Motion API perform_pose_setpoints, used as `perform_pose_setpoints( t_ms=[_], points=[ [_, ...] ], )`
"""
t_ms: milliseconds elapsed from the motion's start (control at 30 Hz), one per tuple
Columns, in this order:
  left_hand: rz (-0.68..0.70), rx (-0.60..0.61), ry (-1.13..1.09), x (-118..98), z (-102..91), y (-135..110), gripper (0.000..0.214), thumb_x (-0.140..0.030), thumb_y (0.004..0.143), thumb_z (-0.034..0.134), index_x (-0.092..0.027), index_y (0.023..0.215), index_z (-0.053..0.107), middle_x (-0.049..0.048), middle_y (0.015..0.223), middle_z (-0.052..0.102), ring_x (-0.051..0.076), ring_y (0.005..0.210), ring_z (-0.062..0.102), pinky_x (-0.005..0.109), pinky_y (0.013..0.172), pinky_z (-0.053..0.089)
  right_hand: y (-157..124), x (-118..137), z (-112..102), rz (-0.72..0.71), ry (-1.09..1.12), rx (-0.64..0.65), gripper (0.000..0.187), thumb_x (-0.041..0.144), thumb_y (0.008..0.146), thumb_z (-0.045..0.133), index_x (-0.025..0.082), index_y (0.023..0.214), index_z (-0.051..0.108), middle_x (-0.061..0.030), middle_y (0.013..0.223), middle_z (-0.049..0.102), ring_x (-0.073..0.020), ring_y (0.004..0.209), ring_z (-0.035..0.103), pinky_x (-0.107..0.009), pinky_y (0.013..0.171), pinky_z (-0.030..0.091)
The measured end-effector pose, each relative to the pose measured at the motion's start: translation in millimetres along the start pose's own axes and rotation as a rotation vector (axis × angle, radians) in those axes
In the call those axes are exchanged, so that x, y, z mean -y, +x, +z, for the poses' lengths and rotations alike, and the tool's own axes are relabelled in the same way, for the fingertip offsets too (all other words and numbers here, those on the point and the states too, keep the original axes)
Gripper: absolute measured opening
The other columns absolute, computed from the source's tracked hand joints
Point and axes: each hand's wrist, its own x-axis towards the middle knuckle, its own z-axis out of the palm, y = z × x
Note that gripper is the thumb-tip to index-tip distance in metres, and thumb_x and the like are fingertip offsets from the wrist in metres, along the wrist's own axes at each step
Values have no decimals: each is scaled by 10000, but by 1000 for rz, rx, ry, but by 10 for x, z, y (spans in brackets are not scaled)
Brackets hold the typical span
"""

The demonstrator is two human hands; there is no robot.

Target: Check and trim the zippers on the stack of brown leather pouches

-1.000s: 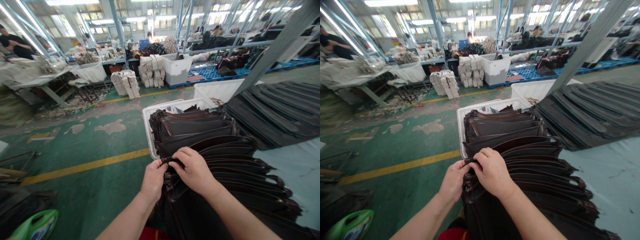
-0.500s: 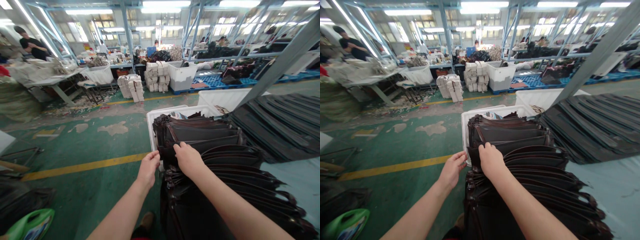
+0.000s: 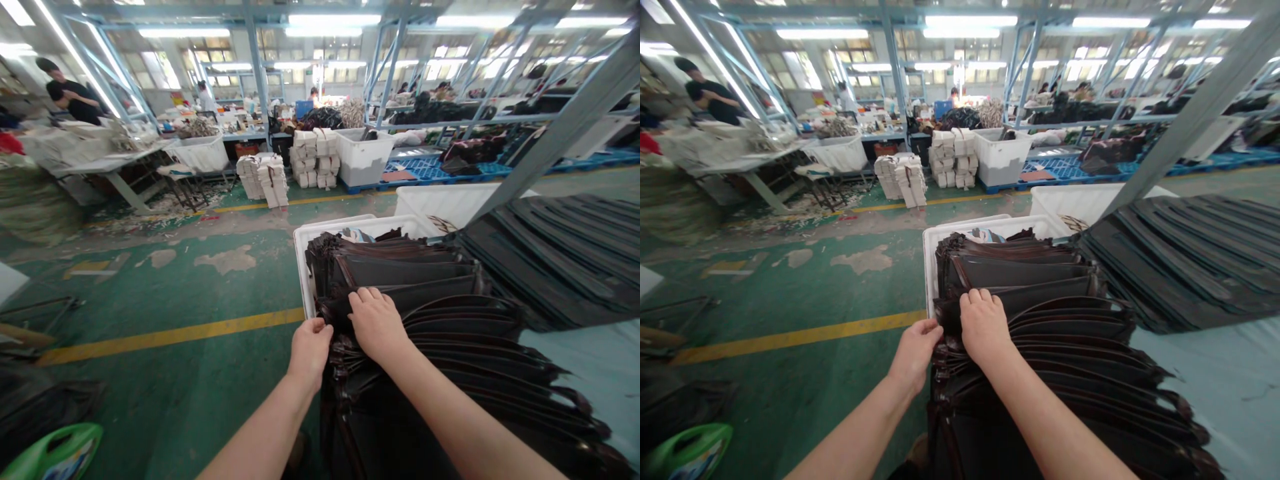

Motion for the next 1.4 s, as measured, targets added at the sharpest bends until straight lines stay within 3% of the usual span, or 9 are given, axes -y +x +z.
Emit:
perform_pose_setpoints(
  t_ms=[167, 333, 467, 667, 767, 933, 1000, 1233, 1400],
  points=[
    [-59, 152, -97, -57, 74, 41, 302, -242, 510, 740, -110, 758, 630, 47, 620, 634, 162, 553, 572, 300, 607, 444, -10, -53, 3, -3, 49, -6, 187, 283, 739, 569, 179, 884, 514, -86, 957, 511, -241, 965, 409, -345, 774, 321],
    [-71, 72, -210, -66, 151, 135, 308, -374, 588, 687, -116, 729, 596, 46, 584, 625, 159, 562, 575, 284, 590, 442, -44, -66, -23, -5, 78, -71, 269, 301, 714, 602, 189, 938, 506, -72, 966, 516, -233, 980, 406, -360, 817, 288],
    [-83, 28, -218, -55, 208, 114, 314, -379, 562, 710, -115, 677, 585, 39, 542, 610, 156, 518, 559, 279, 545, 426, -68, -72, -78, -48, 88, -83, 247, 311, 695, 623, 192, 885, 519, -65, 953, 525, -239, 986, 410, -370, 835, 264],
    [-72, -43, -196, -31, 252, 152, 275, -334, 528, 728, -122, 591, 564, 0, 478, 564, 125, 454, 509, 257, 498, 394, -121, -89, -124, -184, 98, 47, 93, 257, 766, 550, 176, 800, 519, -39, 805, 586, -195, 830, 509, -331, 776, 276],
    [-66, -69, -191, -21, 256, 180, 282, -342, 527, 729, -128, 566, 550, -11, 475, 555, 117, 452, 503, 249, 496, 390, -150, -105, -138, -205, 111, 59, 171, 346, 781, 538, 178, 806, 540, -44, 804, 602, -201, 836, 522, -328, 764, 270],
    [-132, 118, -269, -75, 230, 73, 377, -450, 581, 692, -106, 704, 602, 35, 557, 605, 151, 520, 555, 277, 544, 432, -143, -127, -151, -169, 170, 40, 263, 347, 881, 357, 188, 828, 560, -35, 774, 613, -173, 795, 535, -313, 729, 258],
    [-145, 170, -307, -97, 208, 17, 359, -418, 594, 695, -113, 759, 601, 43, 605, 628, 163, 563, 578, 287, 581, 450, -123, -121, -152, -166, 176, 43, 256, 296, 888, 344, 195, 790, 558, -24, 751, 609, -163, 772, 533, -310, 713, 249],
    [-136, 144, -242, -110, 199, 19, 269, -311, 583, 711, -114, 723, 593, 45, 593, 628, 175, 586, 595, 291, 595, 461, -76, -50, -170, -193, 185, 43, 221, 205, 870, 358, 201, 785, 562, -26, 796, 610, -165, 818, 514, -311, 743, 239],
    [-170, 50, -243, -74, 246, 96, 189, -275, 588, 672, -114, 614, 575, 34, 520, 595, 174, 550, 587, 282, 556, 458, -99, -50, -176, -228, 208, 113, 231, 195, 868, 362, 196, 804, 584, -31, 793, 621, -160, 824, 522, -311, 755, 245]
  ],
)
